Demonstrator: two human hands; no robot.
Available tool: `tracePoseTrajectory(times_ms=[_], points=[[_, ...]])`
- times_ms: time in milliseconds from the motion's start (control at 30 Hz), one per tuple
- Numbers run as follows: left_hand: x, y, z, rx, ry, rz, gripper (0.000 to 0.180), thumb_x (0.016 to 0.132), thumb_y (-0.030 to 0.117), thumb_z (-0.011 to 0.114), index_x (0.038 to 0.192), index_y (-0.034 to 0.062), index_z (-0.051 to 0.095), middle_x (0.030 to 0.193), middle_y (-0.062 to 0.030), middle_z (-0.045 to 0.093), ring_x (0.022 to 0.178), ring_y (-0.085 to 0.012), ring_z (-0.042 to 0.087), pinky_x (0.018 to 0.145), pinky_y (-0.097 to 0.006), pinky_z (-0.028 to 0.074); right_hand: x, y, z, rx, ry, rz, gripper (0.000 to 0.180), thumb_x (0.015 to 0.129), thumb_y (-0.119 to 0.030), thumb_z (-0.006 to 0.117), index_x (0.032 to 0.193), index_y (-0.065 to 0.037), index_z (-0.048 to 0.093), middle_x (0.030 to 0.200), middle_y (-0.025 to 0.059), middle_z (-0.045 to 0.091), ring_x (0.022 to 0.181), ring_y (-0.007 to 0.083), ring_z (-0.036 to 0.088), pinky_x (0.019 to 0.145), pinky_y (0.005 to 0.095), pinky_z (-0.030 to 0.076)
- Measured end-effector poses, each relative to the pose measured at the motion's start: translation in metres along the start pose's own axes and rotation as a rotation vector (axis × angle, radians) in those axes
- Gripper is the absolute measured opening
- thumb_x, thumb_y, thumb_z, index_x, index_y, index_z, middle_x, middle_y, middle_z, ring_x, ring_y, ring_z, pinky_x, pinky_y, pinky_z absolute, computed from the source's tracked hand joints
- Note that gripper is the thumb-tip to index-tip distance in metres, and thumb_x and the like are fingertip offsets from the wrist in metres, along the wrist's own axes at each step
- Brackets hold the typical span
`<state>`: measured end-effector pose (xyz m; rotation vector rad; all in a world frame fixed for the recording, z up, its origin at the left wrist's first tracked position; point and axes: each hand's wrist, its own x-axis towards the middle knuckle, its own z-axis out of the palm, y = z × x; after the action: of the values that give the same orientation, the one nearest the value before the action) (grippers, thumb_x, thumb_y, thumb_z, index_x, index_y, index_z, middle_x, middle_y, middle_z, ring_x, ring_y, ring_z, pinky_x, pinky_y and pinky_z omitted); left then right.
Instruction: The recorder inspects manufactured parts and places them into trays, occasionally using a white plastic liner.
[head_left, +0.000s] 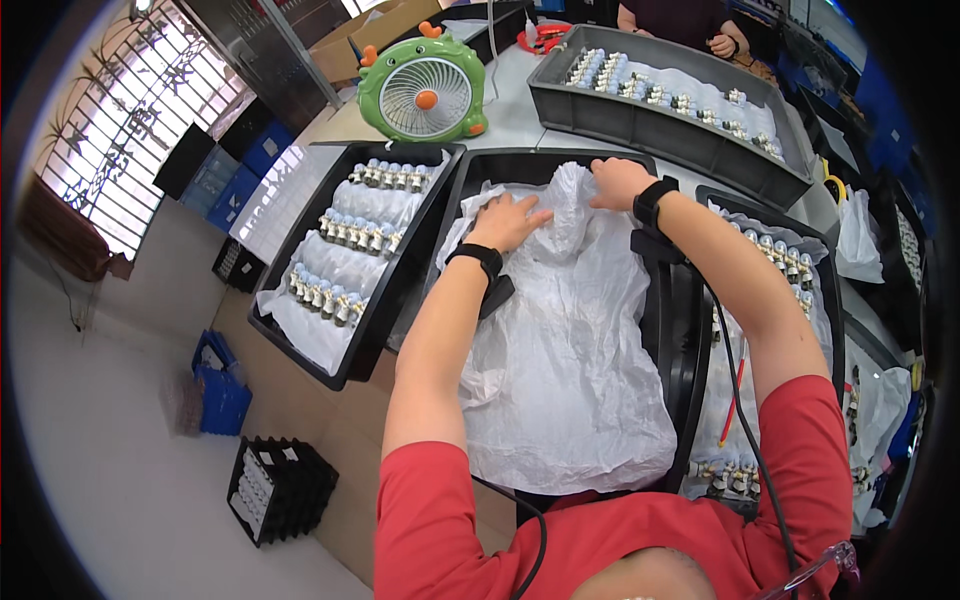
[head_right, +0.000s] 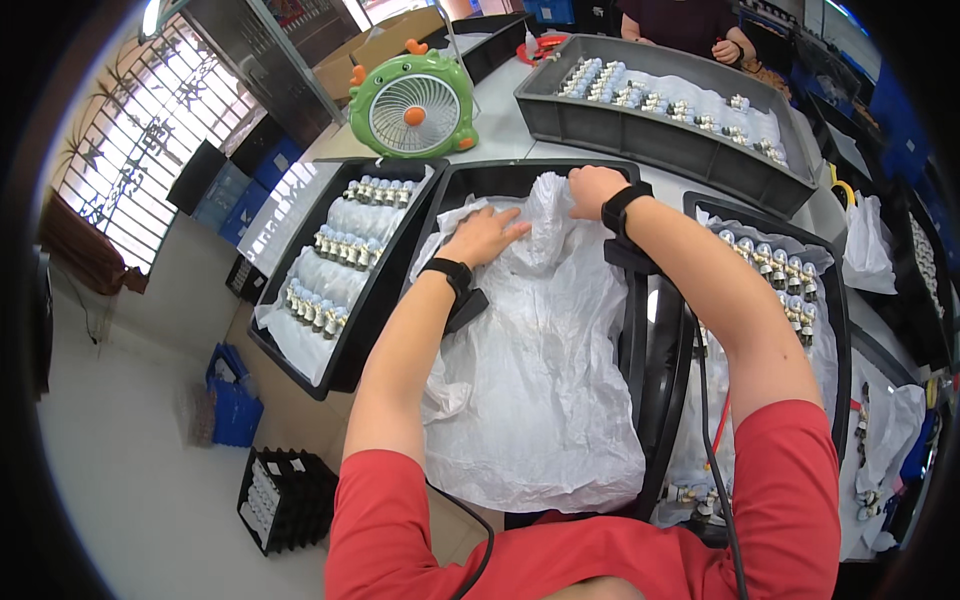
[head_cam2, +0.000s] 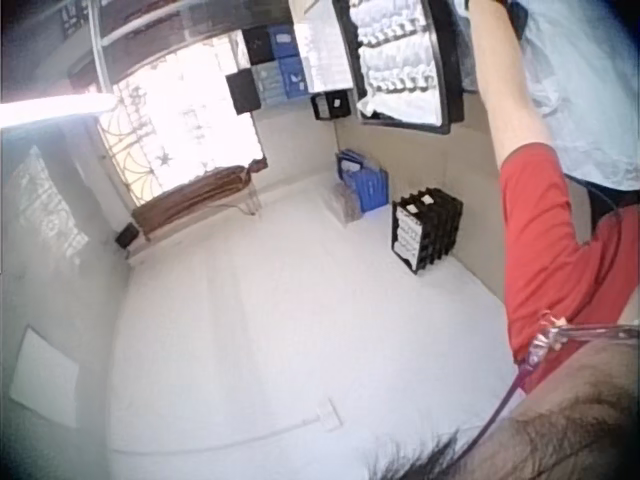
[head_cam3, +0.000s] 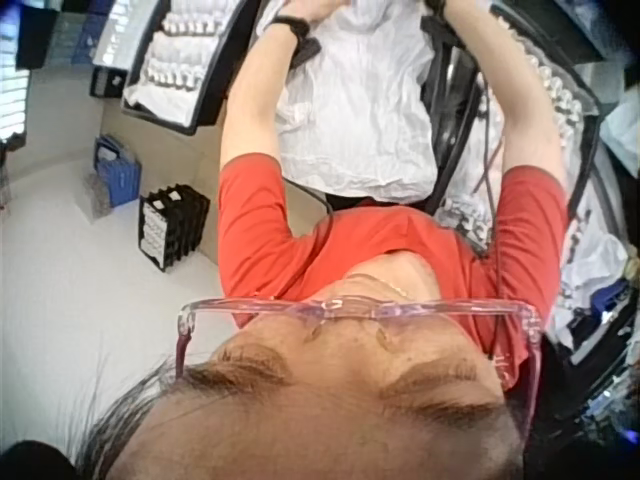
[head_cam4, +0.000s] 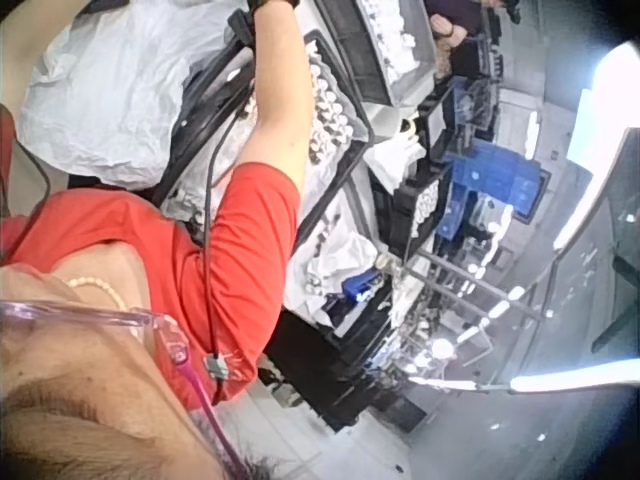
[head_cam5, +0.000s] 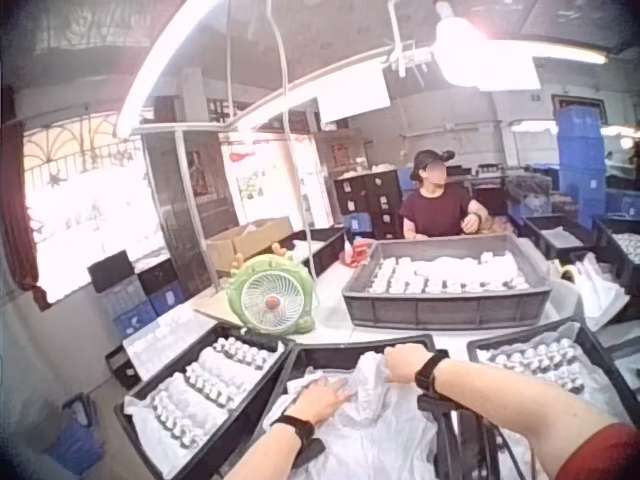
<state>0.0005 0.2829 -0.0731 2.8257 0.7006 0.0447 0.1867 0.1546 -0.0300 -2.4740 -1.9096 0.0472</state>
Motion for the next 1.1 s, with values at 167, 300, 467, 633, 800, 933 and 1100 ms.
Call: tracePoseTrajectory(times_ms=[167,300,467,633,800,933,1100], points=[[0.004,0.0,0.002,0.071,-0.021,-0.057,0.056,0.088,0.057,0.035,0.128,0.0207,0.046,0.123,-0.0237,0.046,0.117,-0.0433,0.041,0.097,-0.052,0.031,0.001,-0.029,-0.016,0.084,0.062,-0.165,0.035,0.078,-0.035,0.06,0.093,-0.003,0.057,0.086,0.0197,0.062,0.08,0.0371,0.06,0.072,0.0439,0.048],[0.01,0.001,0.005,-0.012,0.019,-0.031,0.058,0.086,0.057,0.036,0.134,0.0244,0.039,0.124,-0.0234,0.045,0.113,-0.0451,0.044,0.097,-0.052,0.031,0.012,-0.015,0.01,0.133,-0.256,-0.175,0.048,0.083,-0.039,0.048,0.125,-0.016,0.05,0.121,0.0176,0.052,0.112,0.0321,0.05,0.094,0.0402,0.04],[0.007,-0.001,0.0,0.007,-0.021,-0.038,0.055,0.086,0.059,0.037,0.132,0.0302,0.042,0.129,-0.024,0.04,0.116,-0.045,0.042,0.099,-0.051,0.03,0.018,-0.013,0.019,0.073,-0.472,0.007,0.055,0.082,-0.045,0.042,0.132,-0.021,0.044,0.127,0.0068,0.052,0.118,0.0252,0.048,0.096,0.0379,0.039],[0.004,0.002,-0.004,0.004,-0.076,-0.037,0.052,0.086,0.059,0.035,0.128,0.0308,0.048,0.133,-0.0195,0.039,0.12,-0.0435,0.039,0.101,-0.051,0.028,0.004,-0.005,-0.003,0.022,-0.525,0.019,0.07,0.076,-0.055,0.05,0.133,-0.015,0.041,0.12,0.012,0.056,0.108,0.0282,0.055,0.09,0.037,0.043],[0.008,0.006,0.001,0.055,-0.069,-0.028,0.053,0.086,0.059,0.035,0.127,0.0291,0.049,0.132,-0.0191,0.041,0.12,-0.0416,0.039,0.1,-0.052,0.028,-0.007,0.001,-0.012,0.028,-0.405,0.007,0.075,0.071,-0.055,0.058,0.129,-0.01,0.046,0.124,0.0148,0.052,0.114,0.0271,0.051,0.093,0.0354,0.042],[0.013,-0.01,0.011,-0.014,-0.063,-0.013,0.055,0.084,0.061,0.037,0.127,0.0291,0.049,0.134,-0.0216,0.038,0.119,-0.0438,0.04,0.099,-0.054,0.029,-0.035,0.021,-0.055,0.366,-0.075,-0.176,0.061,0.079,-0.038,0.063,0.124,-0.001,0.047,0.122,0.0169,0.054,0.114,0.0296,0.05,0.094,0.035,0.041],[0.009,-0.017,0.007,-0.027,-0.051,0.017,0.054,0.084,0.06,0.039,0.127,0.0282,0.05,0.132,-0.0224,0.04,0.118,-0.0428,0.041,0.098,-0.053,0.028,-0.128,0.052,-0.089,0.326,-0.123,-0.147,0.034,0.081,-0.026,0.062,0.103,-0.001,0.059,0.085,0.0128,0.065,0.077,0.0238,0.062,0.069,0.0332,0.049]])
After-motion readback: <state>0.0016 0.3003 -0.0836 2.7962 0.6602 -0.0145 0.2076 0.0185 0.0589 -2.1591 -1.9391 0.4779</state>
